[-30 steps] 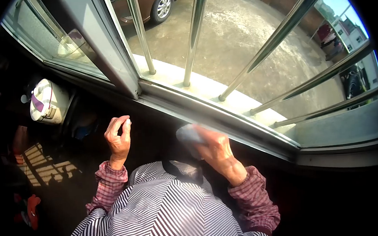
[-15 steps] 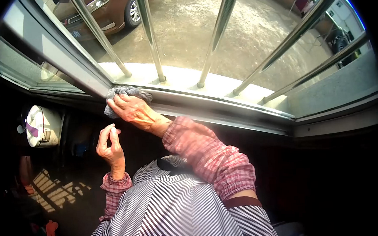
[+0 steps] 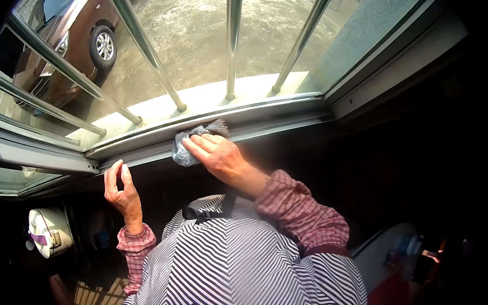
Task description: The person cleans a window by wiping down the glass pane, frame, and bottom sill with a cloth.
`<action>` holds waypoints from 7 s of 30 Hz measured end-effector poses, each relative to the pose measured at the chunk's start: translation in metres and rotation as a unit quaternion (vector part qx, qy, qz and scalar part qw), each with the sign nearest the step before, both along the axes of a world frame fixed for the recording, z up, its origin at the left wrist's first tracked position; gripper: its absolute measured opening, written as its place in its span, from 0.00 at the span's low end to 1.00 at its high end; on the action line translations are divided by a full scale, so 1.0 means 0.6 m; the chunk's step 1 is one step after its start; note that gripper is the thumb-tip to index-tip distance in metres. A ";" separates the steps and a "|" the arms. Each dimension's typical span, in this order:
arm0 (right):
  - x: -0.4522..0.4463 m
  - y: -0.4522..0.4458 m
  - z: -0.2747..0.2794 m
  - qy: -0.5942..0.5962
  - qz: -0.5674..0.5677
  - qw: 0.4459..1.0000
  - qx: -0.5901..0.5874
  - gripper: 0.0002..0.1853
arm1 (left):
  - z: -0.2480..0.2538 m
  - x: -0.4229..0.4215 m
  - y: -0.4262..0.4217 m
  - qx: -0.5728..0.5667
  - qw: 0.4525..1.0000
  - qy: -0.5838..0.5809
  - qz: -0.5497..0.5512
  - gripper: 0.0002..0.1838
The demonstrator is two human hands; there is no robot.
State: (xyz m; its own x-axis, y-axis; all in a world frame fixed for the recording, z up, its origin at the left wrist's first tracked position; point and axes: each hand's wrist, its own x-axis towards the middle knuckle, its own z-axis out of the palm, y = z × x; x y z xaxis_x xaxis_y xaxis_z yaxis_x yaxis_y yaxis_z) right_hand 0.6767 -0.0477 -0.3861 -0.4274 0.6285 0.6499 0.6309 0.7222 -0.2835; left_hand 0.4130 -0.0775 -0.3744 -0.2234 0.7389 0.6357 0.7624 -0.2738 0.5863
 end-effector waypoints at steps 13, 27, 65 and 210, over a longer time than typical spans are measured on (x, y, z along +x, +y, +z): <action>0.328 -0.064 0.169 0.393 -0.293 0.870 -0.048 0.19 | 0.005 0.075 0.061 0.115 0.983 0.078 -0.117 0.10; 0.332 0.080 0.834 0.222 -0.290 0.843 0.396 0.23 | 0.174 0.054 0.132 0.317 0.931 0.178 -0.040 0.15; -0.111 0.204 0.808 -0.061 0.076 0.772 0.628 0.28 | 0.264 0.038 0.215 0.337 0.883 0.326 0.023 0.32; 0.398 -0.068 -0.026 0.032 -0.432 0.900 0.058 0.23 | 0.279 0.030 0.225 0.440 0.798 0.410 0.034 0.26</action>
State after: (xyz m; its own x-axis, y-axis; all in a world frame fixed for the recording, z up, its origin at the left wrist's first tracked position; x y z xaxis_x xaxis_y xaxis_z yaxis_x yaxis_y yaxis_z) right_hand 0.9156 -0.0888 -0.4017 0.2275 0.6349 0.7383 0.9562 -0.0022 -0.2928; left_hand 0.4310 0.0577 -0.2070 0.5136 -0.0715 0.8551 0.8214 -0.2472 -0.5140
